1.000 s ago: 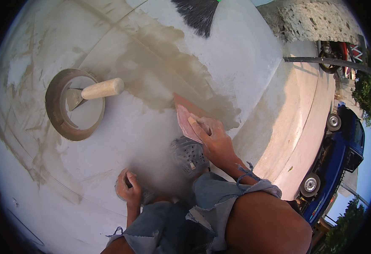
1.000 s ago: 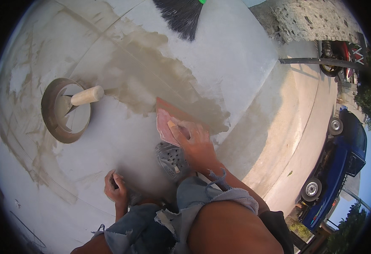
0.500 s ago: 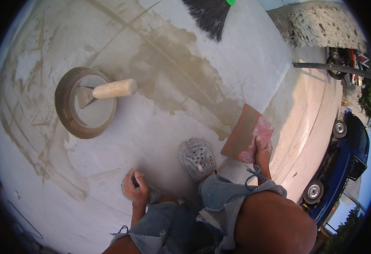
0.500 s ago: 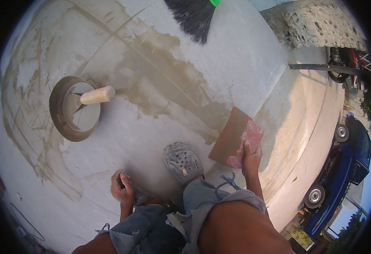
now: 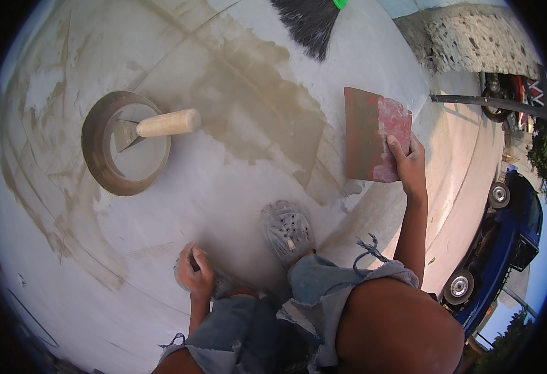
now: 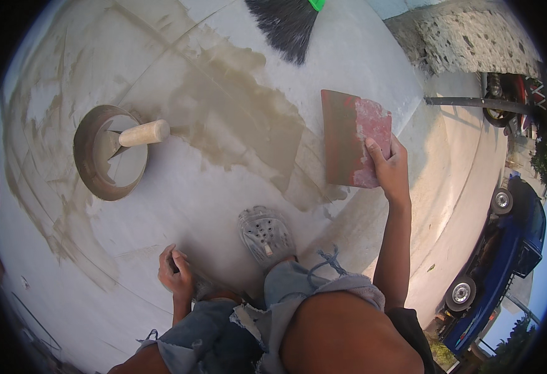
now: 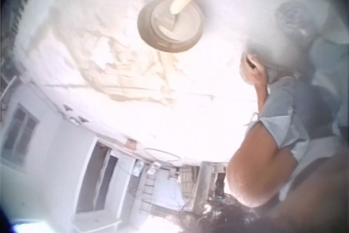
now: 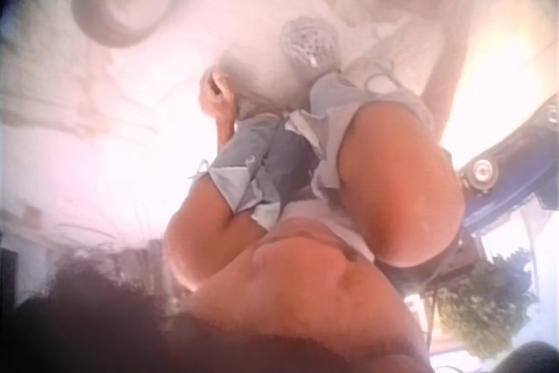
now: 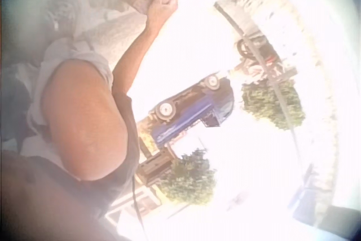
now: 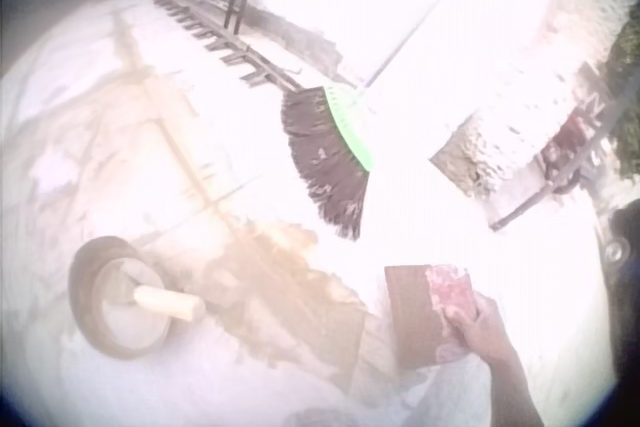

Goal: The person scoops wet cement from a metal bowl with a trowel and spreads it onto a tiled floor using a pink float. The person repeatedly transfers material from the bowl to the floor and smooths the surface in a continuous motion.

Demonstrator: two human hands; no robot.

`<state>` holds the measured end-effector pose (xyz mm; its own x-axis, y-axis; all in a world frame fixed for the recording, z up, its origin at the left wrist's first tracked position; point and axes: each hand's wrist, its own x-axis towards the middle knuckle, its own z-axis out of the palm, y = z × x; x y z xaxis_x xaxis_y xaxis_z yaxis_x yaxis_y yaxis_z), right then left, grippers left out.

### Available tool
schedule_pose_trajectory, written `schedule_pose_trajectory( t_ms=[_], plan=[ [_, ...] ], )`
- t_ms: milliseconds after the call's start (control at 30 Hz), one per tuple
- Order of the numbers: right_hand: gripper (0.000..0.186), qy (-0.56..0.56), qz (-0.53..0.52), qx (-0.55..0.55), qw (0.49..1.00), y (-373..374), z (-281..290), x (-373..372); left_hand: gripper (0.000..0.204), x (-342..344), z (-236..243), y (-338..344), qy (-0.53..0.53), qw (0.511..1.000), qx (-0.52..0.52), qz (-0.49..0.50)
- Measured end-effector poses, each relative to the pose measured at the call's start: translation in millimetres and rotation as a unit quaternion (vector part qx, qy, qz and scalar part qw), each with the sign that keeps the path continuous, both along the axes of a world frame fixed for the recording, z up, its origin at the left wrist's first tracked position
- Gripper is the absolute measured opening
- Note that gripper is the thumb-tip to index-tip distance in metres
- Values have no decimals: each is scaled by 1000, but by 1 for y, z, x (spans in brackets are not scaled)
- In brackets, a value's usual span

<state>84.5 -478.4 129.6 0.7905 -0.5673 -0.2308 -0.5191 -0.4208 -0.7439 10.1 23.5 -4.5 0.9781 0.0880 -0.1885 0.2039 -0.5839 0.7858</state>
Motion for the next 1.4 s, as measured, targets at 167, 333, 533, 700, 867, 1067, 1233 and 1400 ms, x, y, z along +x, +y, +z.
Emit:
schedule_pose_trajectory(
  t_ms=[167,333,533,700,867,1067,1233,1400],
  plan=[
    [29,59,129,-51,989,-6,14,66,19,5,0,1,-8,1000,8,-20],
    [38,24,419,-280,864,56,3,106,21,6,0,-5,-20,1000,-1,-9],
    [49,65,480,-314,817,57,-7,43,21,4,1,-4,-17,1000,-5,6],
    [54,133,464,-259,837,30,15,-3,21,3,-2,0,-19,1000,5,-6],
    [57,70,433,-272,857,31,32,4,21,3,-3,0,-12,1000,-7,-7],
    [58,54,452,-277,846,61,9,16,21,4,-1,-1,-3,1000,-5,-3],
    [56,72,469,-290,831,64,2,-4,28,3,0,0,20,1000,-5,2],
    [47,144,473,-303,815,32,24,-33,28,1,0,1,12,1000,-11,1]
  ],
)
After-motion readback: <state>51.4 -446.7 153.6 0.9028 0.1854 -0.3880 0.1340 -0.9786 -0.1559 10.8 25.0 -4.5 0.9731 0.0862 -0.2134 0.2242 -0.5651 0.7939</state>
